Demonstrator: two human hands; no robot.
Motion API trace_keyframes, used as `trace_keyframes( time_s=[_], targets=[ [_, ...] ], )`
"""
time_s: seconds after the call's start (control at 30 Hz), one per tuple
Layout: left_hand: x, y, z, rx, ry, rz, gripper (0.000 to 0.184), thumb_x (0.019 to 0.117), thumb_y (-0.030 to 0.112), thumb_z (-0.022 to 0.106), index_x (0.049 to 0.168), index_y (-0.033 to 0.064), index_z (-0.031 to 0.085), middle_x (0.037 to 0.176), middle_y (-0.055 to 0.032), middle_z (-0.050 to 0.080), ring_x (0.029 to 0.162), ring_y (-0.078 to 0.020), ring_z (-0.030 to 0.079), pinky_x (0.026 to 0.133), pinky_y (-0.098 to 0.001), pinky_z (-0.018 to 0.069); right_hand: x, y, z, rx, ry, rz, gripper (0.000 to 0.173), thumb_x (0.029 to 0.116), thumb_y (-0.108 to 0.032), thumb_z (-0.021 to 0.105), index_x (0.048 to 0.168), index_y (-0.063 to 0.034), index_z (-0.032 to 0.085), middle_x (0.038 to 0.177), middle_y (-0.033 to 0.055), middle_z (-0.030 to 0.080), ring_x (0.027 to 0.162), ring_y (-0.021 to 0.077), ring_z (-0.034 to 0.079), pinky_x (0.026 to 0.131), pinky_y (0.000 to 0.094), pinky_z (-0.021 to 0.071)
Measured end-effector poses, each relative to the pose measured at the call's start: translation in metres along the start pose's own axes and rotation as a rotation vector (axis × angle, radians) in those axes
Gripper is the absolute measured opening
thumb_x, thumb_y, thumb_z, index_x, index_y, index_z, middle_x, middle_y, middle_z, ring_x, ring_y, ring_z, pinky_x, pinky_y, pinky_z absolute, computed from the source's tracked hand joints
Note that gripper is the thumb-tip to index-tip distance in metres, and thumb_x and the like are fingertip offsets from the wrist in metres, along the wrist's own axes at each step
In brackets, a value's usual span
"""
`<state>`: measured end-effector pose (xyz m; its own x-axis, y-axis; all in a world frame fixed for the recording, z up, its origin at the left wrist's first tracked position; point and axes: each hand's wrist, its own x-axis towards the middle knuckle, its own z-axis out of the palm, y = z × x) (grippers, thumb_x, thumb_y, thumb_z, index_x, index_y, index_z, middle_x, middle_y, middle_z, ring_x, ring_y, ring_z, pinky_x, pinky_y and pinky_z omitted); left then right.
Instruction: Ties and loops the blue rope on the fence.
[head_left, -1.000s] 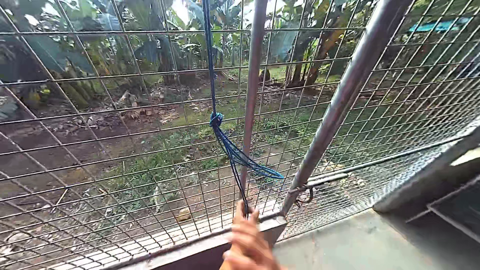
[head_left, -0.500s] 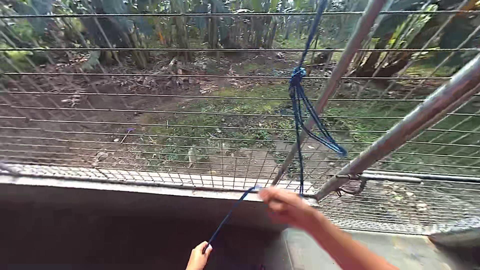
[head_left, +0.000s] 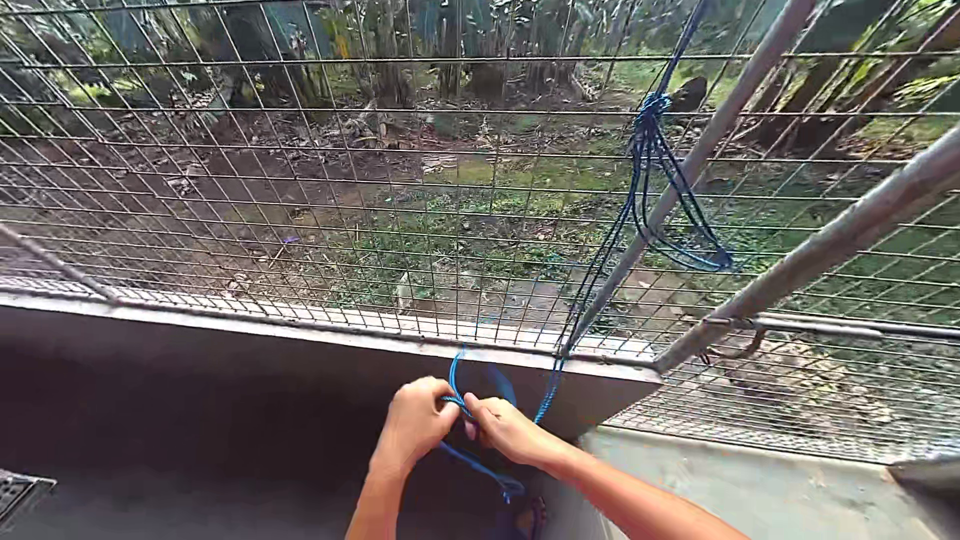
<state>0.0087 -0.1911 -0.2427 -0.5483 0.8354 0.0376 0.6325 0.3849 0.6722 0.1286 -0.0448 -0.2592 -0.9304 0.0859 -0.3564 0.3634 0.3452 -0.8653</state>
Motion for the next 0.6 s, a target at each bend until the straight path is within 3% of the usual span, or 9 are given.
trace_keyframes(
  time_s=[0.1, 0.17, 0.23, 0.3, 0.4, 0.47, 0.5, 0.53, 0.6],
  targets=[
    [0.000, -0.056, -0.018, -0.045, 0.299, 0.024, 0.017, 0.0855, 0.005, 0.069, 0.099, -0.0040, 0.074, 0.084, -0.0167, 0.072, 0.078, -0.0296, 0.070, 0.076, -0.0510, 0.0561, -0.035, -0.034, -0.027, 0.217, -0.292, 0.051, 0.053, 0.1114, -0.040, 0.024, 0.079, -0.0120, 0.055, 0.052, -0.0094, 0.040, 0.042, 0.0013, 0.034, 0.042, 0.0204, 0.0296],
    [0.002, -0.104, 0.004, -0.169, 0.305, -0.086, 0.021, 0.0927, 0.008, 0.065, 0.108, -0.0056, 0.071, 0.086, -0.0159, 0.072, 0.077, -0.0238, 0.068, 0.076, -0.0442, 0.0562, -0.062, -0.053, -0.060, 0.522, -0.310, -0.107, 0.042, 0.1074, -0.038, 0.034, 0.074, -0.0226, 0.055, 0.053, -0.0153, 0.047, 0.041, -0.0061, 0.037, 0.039, 0.0128, 0.0300],
    [0.000, -0.145, 0.040, -0.331, 0.159, -0.304, 0.026, 0.0997, 0.013, 0.061, 0.118, -0.0047, 0.067, 0.096, -0.0175, 0.072, 0.086, -0.0253, 0.070, 0.086, -0.0456, 0.0560, -0.085, -0.070, -0.103, 0.848, -0.090, -0.349, 0.039, 0.1053, -0.043, 0.047, 0.074, -0.0262, 0.063, 0.058, -0.0165, 0.053, 0.042, -0.0098, 0.043, 0.039, 0.0074, 0.0350],
    [-0.010, -0.176, 0.084, -0.389, 0.009, -0.456, 0.028, 0.1017, 0.017, 0.061, 0.118, -0.0041, 0.068, 0.103, -0.0195, 0.072, 0.096, -0.0291, 0.069, 0.095, -0.0486, 0.0533, -0.100, -0.086, -0.150, 1.022, 0.270, -0.577, 0.046, 0.1098, -0.039, 0.036, 0.077, -0.0217, 0.063, 0.059, -0.0131, 0.054, 0.040, -0.0078, 0.041, 0.039, 0.0077, 0.0365],
    [-0.031, -0.193, 0.139, -0.358, -0.198, -0.531, 0.029, 0.1000, 0.020, 0.065, 0.116, -0.0031, 0.069, 0.110, -0.0222, 0.070, 0.105, -0.0328, 0.067, 0.099, -0.0525, 0.0502, -0.098, -0.105, -0.182, 0.930, 0.688, -0.711, 0.060, 0.1113, -0.044, 0.010, 0.077, -0.0222, 0.054, 0.049, -0.0141, 0.042, 0.036, -0.0043, 0.032, 0.038, 0.0119, 0.0316],
    [-0.037, -0.180, 0.158, -0.347, -0.333, -0.529, 0.034, 0.1065, 0.024, 0.054, 0.125, -0.0022, 0.064, 0.109, -0.0219, 0.069, 0.094, -0.0310, 0.068, 0.090, -0.0502, 0.0533, -0.076, -0.106, -0.168, 0.738, 0.840, -0.690, 0.055, 0.1120, -0.039, 0.008, 0.078, -0.0230, 0.049, 0.049, -0.0150, 0.042, 0.037, -0.0039, 0.034, 0.039, 0.0130, 0.0328],
    [-0.036, -0.163, 0.157, -0.340, -0.404, -0.492, 0.037, 0.1084, 0.025, 0.050, 0.129, -0.0029, 0.061, 0.111, -0.0231, 0.067, 0.094, -0.0315, 0.067, 0.090, -0.0499, 0.0528, -0.059, -0.099, -0.153, 0.556, 0.856, -0.646, 0.049, 0.1114, -0.031, 0.012, 0.081, -0.0215, 0.048, 0.052, -0.0148, 0.045, 0.041, -0.0033, 0.038, 0.043, 0.0140, 0.0366],
    [-0.032, -0.139, 0.149, -0.309, -0.465, -0.419, 0.039, 0.1086, 0.025, 0.048, 0.131, -0.0039, 0.060, 0.116, -0.0251, 0.067, 0.104, -0.0346, 0.067, 0.097, -0.0525, 0.0509, -0.040, -0.087, -0.135, 0.347, 0.806, -0.561, 0.041, 0.1100, -0.024, 0.017, 0.087, -0.0150, 0.050, 0.058, -0.0115, 0.050, 0.048, -0.0010, 0.046, 0.050, 0.0169, 0.0440],
    [-0.021, -0.084, 0.116, -0.217, -0.495, -0.213, 0.034, 0.1073, 0.021, 0.049, 0.124, -0.0051, 0.062, 0.111, -0.0259, 0.068, 0.104, -0.0378, 0.066, 0.096, -0.0554, 0.0497, -0.002, -0.059, -0.088, 0.039, 0.516, -0.290, 0.042, 0.1114, -0.020, 0.027, 0.116, 0.0091, 0.057, 0.086, 0.0112, 0.067, 0.073, 0.0159, 0.065, 0.074, 0.0336, 0.0559]
  ],
)
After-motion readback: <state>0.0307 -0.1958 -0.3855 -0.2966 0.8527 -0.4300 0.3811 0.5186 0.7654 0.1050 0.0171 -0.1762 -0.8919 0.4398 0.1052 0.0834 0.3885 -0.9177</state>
